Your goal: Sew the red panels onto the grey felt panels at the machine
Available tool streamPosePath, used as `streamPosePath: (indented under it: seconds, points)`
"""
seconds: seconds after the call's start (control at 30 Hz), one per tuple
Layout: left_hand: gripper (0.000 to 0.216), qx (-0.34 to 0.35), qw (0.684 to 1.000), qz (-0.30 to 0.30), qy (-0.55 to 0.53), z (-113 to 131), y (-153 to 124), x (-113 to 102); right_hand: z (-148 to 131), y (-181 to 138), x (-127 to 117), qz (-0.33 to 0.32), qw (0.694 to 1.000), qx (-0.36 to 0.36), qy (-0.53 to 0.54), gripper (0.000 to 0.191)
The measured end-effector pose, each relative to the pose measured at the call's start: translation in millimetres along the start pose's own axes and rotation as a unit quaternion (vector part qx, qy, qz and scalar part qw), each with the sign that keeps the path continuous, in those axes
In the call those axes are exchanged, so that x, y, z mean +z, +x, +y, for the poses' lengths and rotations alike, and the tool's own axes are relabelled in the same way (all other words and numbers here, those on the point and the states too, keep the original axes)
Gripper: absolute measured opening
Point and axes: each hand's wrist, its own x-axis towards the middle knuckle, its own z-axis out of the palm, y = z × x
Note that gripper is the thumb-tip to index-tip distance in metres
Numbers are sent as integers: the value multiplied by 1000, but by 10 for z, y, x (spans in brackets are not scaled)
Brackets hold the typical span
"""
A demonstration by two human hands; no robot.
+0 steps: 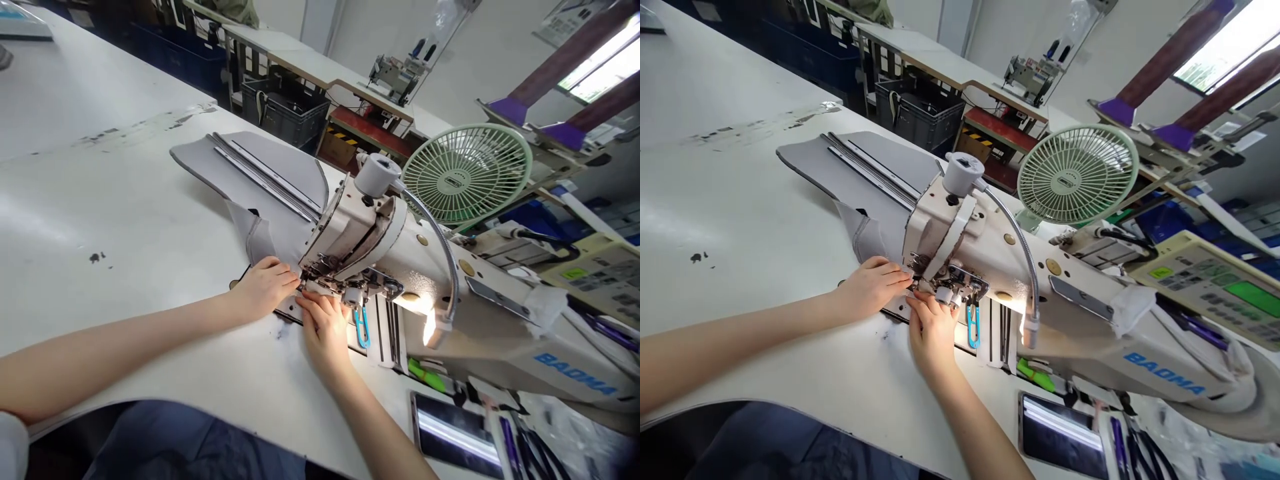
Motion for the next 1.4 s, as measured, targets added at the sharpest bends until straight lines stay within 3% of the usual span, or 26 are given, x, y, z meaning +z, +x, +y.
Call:
streamPosePath:
  seconds: [0.4,0.47,0.6,0.77,0.9,1.0,1.07,1.13,1.2,1.23,1.33,1.4]
  points:
    - [23,-4,995,104,-8,-137,48,77,130,55,35,4,998,-25,57,30]
    - [25,-33,995,94,18,-227,80,21,147,66,21,5,998,-38,55,29]
    - [42,-122,990,19,62,-425,119,-89,195,79,-4,10,998,-60,34,27]
    - [43,-129,989,-14,67,-456,54,-166,232,72,-5,15,996,-83,19,27]
    - [35,-125,990,-27,55,-296,-398,-422,243,30,0,12,996,-84,30,29]
    - [29,-114,993,-35,-2,-231,-1062,-732,247,49,38,-15,996,-76,49,31]
    - [28,-173,981,20,-90,-266,-1573,-924,192,114,81,-38,994,-51,86,34]
    - [30,-327,929,137,-107,-359,-2051,-1065,51,203,126,-66,986,-9,153,38]
    - [53,-494,822,238,-153,-485,-2429,-1153,-179,283,159,-126,957,64,254,46]
    - [66,-556,758,270,-207,-551,-2567,-1185,-314,312,168,-168,928,106,316,51]
    - [88,-618,572,331,-426,-743,-2767,-1270,-713,351,169,-254,798,208,506,55]
    - [86,-601,498,360,-511,-863,-2760,-1329,-903,356,154,-258,730,237,587,50]
